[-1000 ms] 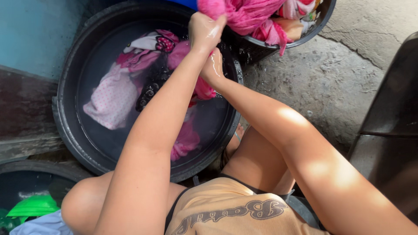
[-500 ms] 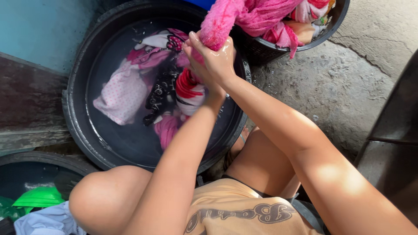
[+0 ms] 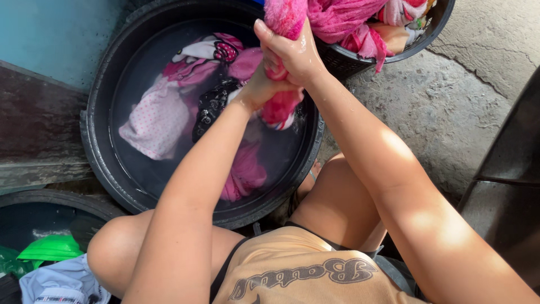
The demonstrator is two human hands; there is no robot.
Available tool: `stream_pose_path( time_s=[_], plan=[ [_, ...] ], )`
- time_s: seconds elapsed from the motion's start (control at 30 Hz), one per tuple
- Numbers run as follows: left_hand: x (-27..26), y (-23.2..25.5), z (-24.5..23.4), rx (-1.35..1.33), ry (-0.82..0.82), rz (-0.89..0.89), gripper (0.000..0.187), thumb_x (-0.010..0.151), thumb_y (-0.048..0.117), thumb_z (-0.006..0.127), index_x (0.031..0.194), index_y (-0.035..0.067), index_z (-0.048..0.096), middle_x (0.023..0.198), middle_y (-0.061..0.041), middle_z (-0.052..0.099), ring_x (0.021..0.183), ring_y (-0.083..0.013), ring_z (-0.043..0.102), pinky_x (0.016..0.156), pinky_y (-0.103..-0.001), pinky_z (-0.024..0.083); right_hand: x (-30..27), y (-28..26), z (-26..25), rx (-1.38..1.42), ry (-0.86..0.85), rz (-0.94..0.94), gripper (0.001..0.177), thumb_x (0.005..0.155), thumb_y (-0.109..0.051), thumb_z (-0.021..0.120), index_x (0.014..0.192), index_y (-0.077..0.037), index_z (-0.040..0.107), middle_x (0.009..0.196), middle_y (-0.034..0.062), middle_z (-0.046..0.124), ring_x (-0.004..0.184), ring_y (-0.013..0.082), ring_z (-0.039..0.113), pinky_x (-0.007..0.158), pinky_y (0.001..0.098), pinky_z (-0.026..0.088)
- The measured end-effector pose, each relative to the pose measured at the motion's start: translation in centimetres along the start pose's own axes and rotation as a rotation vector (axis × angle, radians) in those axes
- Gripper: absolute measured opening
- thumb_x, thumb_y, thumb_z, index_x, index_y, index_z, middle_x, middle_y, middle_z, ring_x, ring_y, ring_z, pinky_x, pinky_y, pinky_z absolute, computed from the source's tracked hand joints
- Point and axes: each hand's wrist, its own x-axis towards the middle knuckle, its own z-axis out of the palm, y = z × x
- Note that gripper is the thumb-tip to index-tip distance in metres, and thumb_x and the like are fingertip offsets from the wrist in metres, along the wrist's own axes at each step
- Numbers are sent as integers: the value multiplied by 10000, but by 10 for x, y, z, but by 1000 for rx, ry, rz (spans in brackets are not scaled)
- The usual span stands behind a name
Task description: The person wrings out wet clothes by hand over a basin, cuts open a packet of detergent using scissors, and pours the contents into the water-filled basin.
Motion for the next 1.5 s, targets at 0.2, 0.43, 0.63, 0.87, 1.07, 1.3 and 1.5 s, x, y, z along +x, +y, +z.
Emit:
stream_pose_path(
  time_s=[0.2,0.43,0.63,0.87,1.07,1.3,1.5],
  plan=[
    [-4,27,4,-242,-480,-454,341,1010,229,682,744,38,587,606,-82,560,564,-217,582,704,-375,574,-2,8,-26,166,-233,38,368,1109,-332,663,947,-26,539,689,57,508,588,171,508,587,339,445],
    [10,115,31,-157,-419,-443,280,927,300,629,906,31,702,688,-120,675,525,-244,651,558,-388,564,-7,-6,-9,309,-633,8,1045,763,-854,595,1382,-16,525,1283,172,627,1276,284,599,1112,409,489],
    [55,128,-7,-150,-360,-237,375,1108,346,664,916,26,631,717,-107,600,627,-220,605,678,-386,564,-9,20,-25,225,-677,257,932,764,-451,838,1480,10,458,1367,210,623,1317,341,612,1175,468,490],
    [59,73,-6,70,253,-33,329,947,270,796,769,65,609,606,-9,583,487,-146,546,460,-345,441,-6,86,-27,-56,-70,92,724,714,-29,897,1338,-39,530,1259,117,652,1190,252,651,1081,419,536],
    [67,27,8,592,755,147,407,843,416,779,798,18,710,596,-76,733,504,-205,749,545,-354,598,-9,155,-46,-768,377,-165,450,951,-167,772,1321,-15,565,1269,144,680,1167,258,678,981,369,543],
    [47,39,23,1033,719,238,627,809,576,803,1040,-1,728,1054,-204,714,1010,-382,679,869,-483,518,11,167,-55,-731,406,-211,229,889,-205,763,992,-14,689,902,94,734,858,243,716,742,387,562],
    [-42,-11,46,628,957,474,773,1017,326,635,1628,0,291,1581,-235,404,1466,-341,427,1274,-419,335,15,82,-9,-232,426,-198,229,846,-138,833,935,33,709,809,24,671,723,133,592,658,333,514]
  ],
)
